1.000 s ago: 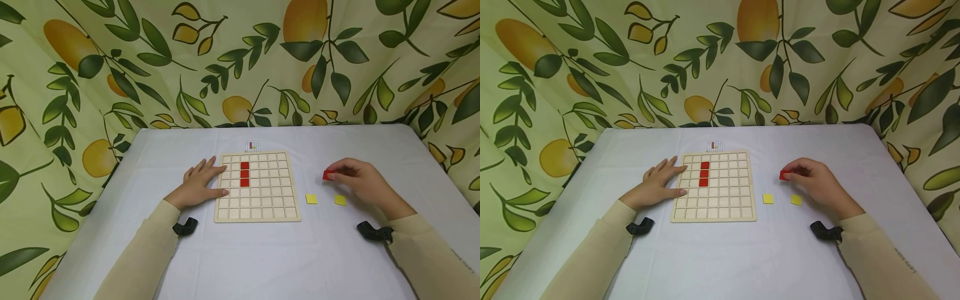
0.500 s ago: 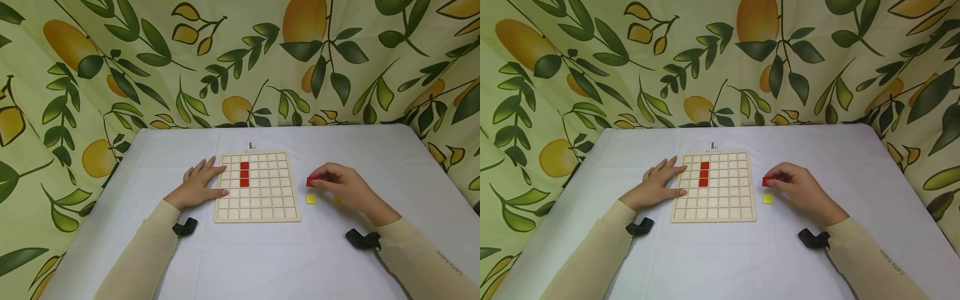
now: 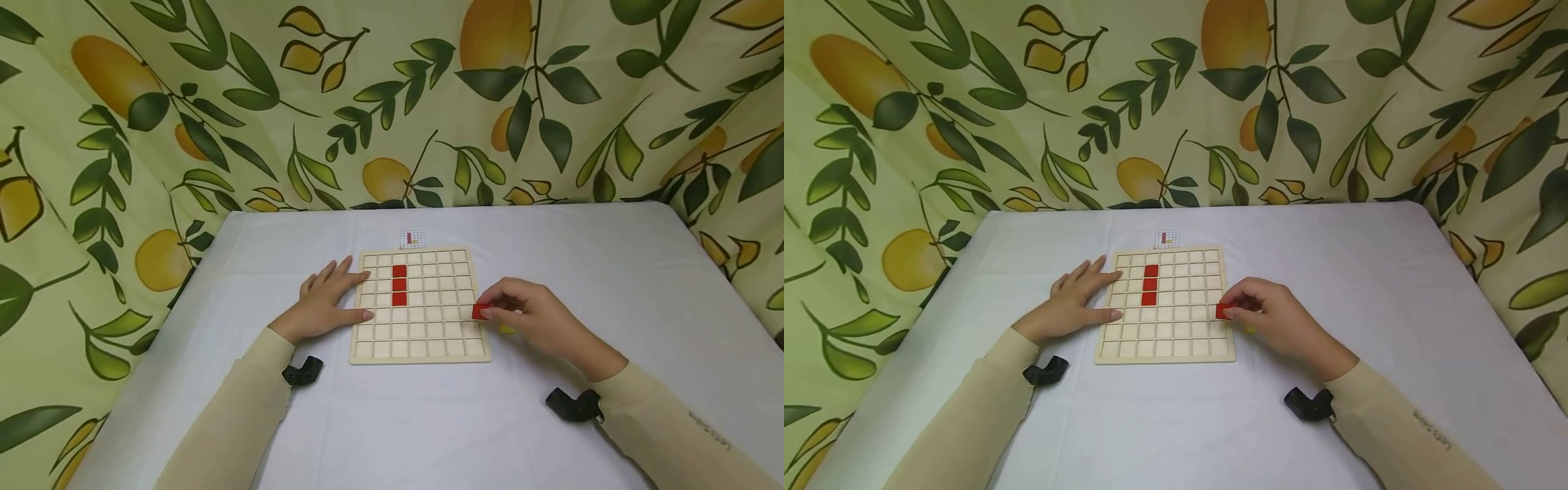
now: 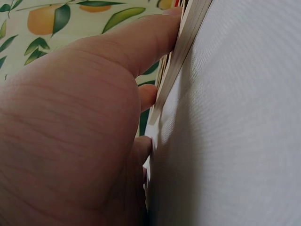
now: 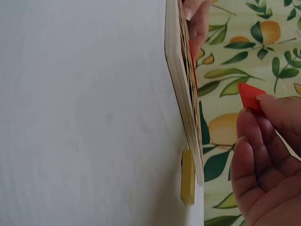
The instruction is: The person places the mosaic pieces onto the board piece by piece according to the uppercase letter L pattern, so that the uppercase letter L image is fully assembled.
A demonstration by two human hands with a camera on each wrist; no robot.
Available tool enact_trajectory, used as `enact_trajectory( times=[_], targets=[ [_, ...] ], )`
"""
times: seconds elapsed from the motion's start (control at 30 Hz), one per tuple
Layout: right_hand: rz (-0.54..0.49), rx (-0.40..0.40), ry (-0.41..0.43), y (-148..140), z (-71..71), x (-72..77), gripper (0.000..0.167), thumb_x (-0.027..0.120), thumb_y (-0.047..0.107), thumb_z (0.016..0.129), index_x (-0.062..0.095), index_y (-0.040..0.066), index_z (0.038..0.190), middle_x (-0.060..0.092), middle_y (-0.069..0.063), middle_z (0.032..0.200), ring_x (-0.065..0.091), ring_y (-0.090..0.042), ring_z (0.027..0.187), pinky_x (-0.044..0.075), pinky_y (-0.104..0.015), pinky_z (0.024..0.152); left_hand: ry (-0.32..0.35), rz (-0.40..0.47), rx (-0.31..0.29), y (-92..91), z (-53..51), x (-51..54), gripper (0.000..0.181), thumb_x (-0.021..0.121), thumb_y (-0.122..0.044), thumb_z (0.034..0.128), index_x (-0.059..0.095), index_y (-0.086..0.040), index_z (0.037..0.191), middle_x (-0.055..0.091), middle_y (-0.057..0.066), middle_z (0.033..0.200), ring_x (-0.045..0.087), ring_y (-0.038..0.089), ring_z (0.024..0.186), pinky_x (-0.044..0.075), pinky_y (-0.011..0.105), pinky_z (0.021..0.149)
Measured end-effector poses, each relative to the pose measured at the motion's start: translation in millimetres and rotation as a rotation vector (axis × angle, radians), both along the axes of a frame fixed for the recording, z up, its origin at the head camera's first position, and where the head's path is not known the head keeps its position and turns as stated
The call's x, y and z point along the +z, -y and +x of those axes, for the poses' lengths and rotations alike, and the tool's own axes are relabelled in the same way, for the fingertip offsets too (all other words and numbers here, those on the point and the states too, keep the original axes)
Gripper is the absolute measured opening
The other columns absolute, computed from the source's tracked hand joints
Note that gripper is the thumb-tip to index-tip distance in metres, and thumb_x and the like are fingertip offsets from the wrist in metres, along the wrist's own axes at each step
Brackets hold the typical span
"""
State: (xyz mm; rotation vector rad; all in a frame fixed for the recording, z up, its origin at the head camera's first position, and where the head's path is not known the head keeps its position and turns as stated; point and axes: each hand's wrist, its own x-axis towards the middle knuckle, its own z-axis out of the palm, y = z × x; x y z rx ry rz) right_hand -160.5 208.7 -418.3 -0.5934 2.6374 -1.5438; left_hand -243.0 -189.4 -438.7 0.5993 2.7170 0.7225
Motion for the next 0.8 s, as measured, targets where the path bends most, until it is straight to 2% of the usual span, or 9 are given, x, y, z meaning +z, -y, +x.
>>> enact_trajectory(
  times=[0.2, 0.37, 0.53, 0.8],
  targets=[
    [-0.060, 0.047, 0.019, 13, -0.4, -4.0, 0.011, 0.081, 0.004, 0.099, 0.079, 0.012, 0.107, 0.078, 0.003, 0.104, 0.070, -0.020, 0.093, 0.055, -0.027, 0.085, 0.000, -0.007, 0.005, -3.4, 0.8, 0.9, 0.096, 0.077, -0.071, 0.0902, 0.046, -0.026, 0.169, 0.007, 0.004, 0.182, -0.004, 0.036, 0.165, -0.005, 0.067, 0.123],
    [-0.047, 0.075, 0.032, 34, -3.4, -5.3, 0.012, 0.079, 0.004, 0.100, 0.078, 0.013, 0.107, 0.075, 0.004, 0.104, 0.069, -0.021, 0.093, 0.056, -0.031, 0.085, 0.000, -0.002, 0.005, -2.5, 0.4, 0.8, 0.095, 0.077, -0.071, 0.0901, 0.046, -0.026, 0.168, 0.007, 0.004, 0.182, -0.004, 0.036, 0.165, -0.005, 0.067, 0.123],
    [-0.043, 0.106, 0.055, 61, -12.1, -9.5, 0.011, 0.079, 0.006, 0.102, 0.078, 0.016, 0.106, 0.074, 0.004, 0.104, 0.067, -0.021, 0.093, 0.056, -0.032, 0.084, 0.002, -0.001, 0.006, -2.2, 0.8, 0.1, 0.095, 0.077, -0.070, 0.0903, 0.046, -0.026, 0.168, 0.007, 0.004, 0.182, -0.004, 0.036, 0.165, -0.005, 0.067, 0.123],
    [-0.027, 0.087, 0.041, 97, -27.3, -16.8, 0.012, 0.080, 0.006, 0.101, 0.076, 0.017, 0.105, 0.072, 0.007, 0.100, 0.066, -0.018, 0.091, 0.056, -0.034, 0.084, -0.004, -0.005, 0.003, -3.4, 0.6, 1.7, 0.094, 0.077, -0.070, 0.0911, 0.046, -0.026, 0.168, 0.007, 0.004, 0.182, -0.004, 0.036, 0.165, -0.005, 0.066, 0.123]
  ],
)
